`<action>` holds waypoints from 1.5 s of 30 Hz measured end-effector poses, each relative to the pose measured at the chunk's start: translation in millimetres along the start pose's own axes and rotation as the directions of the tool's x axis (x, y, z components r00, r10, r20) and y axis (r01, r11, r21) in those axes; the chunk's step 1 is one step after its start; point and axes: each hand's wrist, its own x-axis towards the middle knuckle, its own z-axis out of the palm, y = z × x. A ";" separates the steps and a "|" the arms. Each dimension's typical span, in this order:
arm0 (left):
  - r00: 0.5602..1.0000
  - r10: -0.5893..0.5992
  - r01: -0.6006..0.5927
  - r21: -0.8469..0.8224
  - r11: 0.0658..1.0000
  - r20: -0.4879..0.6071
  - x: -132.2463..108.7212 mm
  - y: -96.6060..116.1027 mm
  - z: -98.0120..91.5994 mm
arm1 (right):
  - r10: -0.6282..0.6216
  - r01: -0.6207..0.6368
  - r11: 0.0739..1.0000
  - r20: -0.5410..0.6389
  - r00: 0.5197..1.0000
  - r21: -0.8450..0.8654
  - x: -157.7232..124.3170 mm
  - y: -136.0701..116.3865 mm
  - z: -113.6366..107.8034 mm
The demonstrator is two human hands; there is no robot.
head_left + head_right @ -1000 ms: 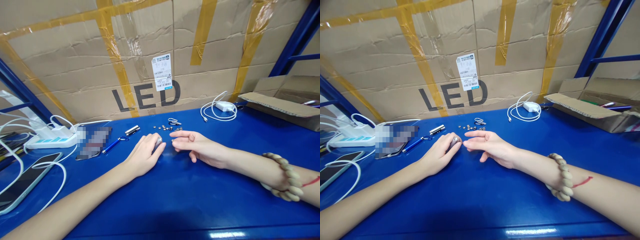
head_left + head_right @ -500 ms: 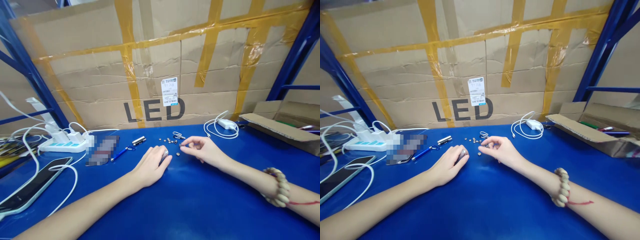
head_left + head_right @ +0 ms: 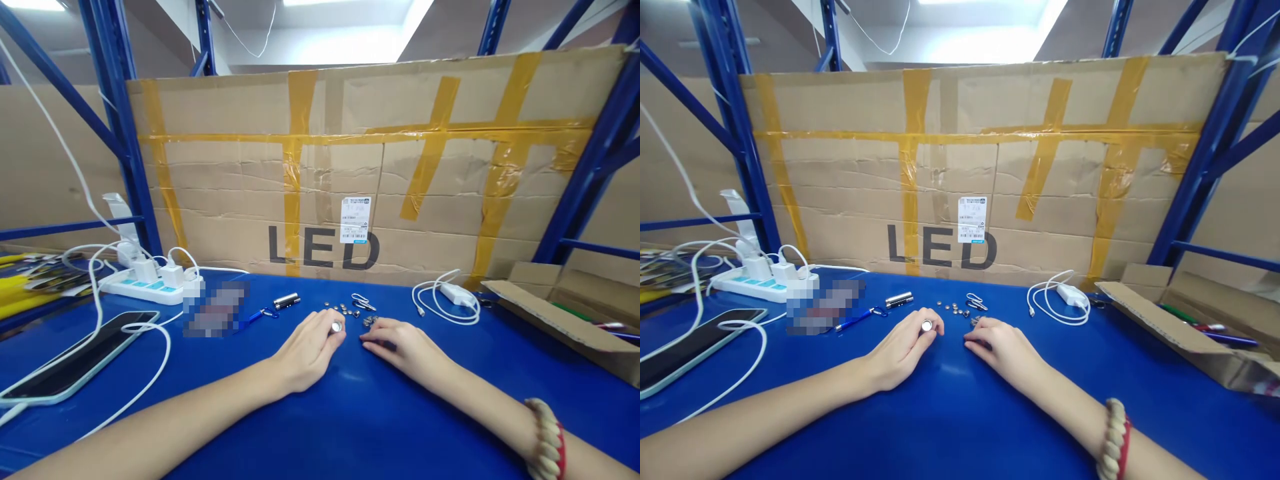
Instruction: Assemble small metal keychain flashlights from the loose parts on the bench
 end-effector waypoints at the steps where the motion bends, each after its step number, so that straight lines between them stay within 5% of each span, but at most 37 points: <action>1: 1.000 0.013 -0.013 -0.007 1.000 -0.007 0.1 0.0 -0.1 | -0.004 0.004 1.000 -0.005 1.000 -0.019 -0.2 -0.3 0.3; 5: 0.998 0.066 -0.066 -0.032 0.997 -0.005 1.4 1.2 -0.9 | -0.034 0.033 0.998 -0.029 0.999 -0.049 0.0 2.6 2.2; 9: 0.997 0.000 0.004 -0.049 0.999 0.077 1.2 2.1 -1.6 | -0.074 0.078 0.996 -0.098 0.992 0.037 1.7 3.8 0.9; 15: 0.975 -0.017 0.028 -0.047 0.998 0.221 1.7 -1.2 1.3 | 0.085 0.088 0.943 -0.489 0.868 0.321 -4.8 -23.4 -7.3; 20: 0.969 0.016 0.005 -0.087 0.996 0.247 2.2 -1.8 2.8 | -0.144 0.324 0.916 -0.558 0.817 0.237 -8.8 -37.9 -4.5; 31: 0.968 0.029 0.007 -0.141 0.990 0.251 2.5 -4.3 5.4 | -0.167 0.314 0.912 -0.461 0.872 0.263 -4.8 -33.5 -6.8; 38: 0.982 -0.042 0.069 -0.140 0.988 0.186 3.4 -1.3 3.0 | 0.127 -0.036 0.981 -0.485 0.865 0.192 -0.4 0.5 -17.1; 45: 0.981 -0.043 0.059 -0.078 0.995 0.189 2.9 1.0 2.1 | -0.008 -0.021 0.983 -0.161 0.987 -0.182 2.4 27.0 -9.6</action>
